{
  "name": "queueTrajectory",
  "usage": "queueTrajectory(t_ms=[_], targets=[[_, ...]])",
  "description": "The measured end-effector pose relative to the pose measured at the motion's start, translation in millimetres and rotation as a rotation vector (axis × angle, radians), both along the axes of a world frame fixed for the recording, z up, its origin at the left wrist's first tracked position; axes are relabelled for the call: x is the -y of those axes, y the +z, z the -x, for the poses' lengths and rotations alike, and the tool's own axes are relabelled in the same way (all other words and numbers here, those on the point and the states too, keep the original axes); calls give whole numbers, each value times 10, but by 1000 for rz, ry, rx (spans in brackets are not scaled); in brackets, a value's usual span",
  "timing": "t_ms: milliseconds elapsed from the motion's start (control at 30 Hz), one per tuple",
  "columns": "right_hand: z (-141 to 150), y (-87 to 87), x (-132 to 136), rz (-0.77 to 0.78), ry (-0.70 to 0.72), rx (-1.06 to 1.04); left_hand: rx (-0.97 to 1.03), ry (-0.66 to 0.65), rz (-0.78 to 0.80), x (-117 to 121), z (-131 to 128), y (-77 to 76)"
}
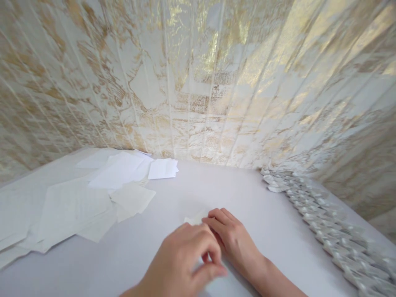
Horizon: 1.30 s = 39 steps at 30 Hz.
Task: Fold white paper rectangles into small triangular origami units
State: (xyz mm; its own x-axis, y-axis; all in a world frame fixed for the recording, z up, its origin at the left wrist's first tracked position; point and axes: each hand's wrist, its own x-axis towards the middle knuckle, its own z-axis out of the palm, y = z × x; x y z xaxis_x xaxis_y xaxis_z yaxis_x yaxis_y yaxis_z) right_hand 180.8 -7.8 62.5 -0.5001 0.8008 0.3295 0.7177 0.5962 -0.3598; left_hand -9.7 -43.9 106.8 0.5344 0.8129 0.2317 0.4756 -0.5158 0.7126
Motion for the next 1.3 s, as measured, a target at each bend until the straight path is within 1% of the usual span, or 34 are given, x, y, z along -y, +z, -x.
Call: queueTrajectory(t_ms=[33, 67, 133, 167, 200, 267, 333, 467, 633, 700, 867, 967, 1067, 1167, 1200, 1233, 1267, 1300], targets=[[2, -5, -3, -20, 2, 13, 65, 80, 124, -164, -13, -65], [1, -10, -7, -38, 1, 30, 115, 135, 187, -302, -12, -127], [-4, -14, -14, -58, -3, 46, 134, 169, 209, -488, 24, -236], [-8, -13, -15, -56, -8, 45, 105, 172, 178, -539, 54, -281], [-13, -10, -15, -48, -15, 36, 61, 155, 112, -569, 87, -318], [-20, -1, -10, -21, -29, 13, -37, 118, -29, -587, 142, -373], [-24, 9, -5, 0, -39, -6, -114, 105, -123, -585, 168, -413], [-19, 23, -12, 32, -48, -30, -190, 98, -151, -608, 149, -466], [-5, 15, -28, 44, -58, -55, -194, 65, -206, -649, 144, -471], [-2, 10, -22, 39, -64, -62, -210, 51, -251, -652, 157, -471], [11, 42, -24, 47, -96, -30, -250, 50, -471, -672, 161, -519], [39, 80, -54, 17, -110, 56, -251, 70, -581, -670, 115, -536], [88, 100, -80, -62, -130, 233, -238, 63, -707, -628, 37, -472], [115, 118, -81, -102, -144, 330, -187, 50, -831, -565, -56, -329], [109, 131, -78, -92, -142, 330, -154, 42, -822, -544, -86, -284], [94, 146, -74, -76, -142, 313, -109, 43, -768, -525, -116, -253], [73, 162, -69, -53, -144, 279, -55, 62, -667, -509, -146, -240], [46, 177, -65, -25, -145, 226, 8, 109, -532, -496, -175, -247]])
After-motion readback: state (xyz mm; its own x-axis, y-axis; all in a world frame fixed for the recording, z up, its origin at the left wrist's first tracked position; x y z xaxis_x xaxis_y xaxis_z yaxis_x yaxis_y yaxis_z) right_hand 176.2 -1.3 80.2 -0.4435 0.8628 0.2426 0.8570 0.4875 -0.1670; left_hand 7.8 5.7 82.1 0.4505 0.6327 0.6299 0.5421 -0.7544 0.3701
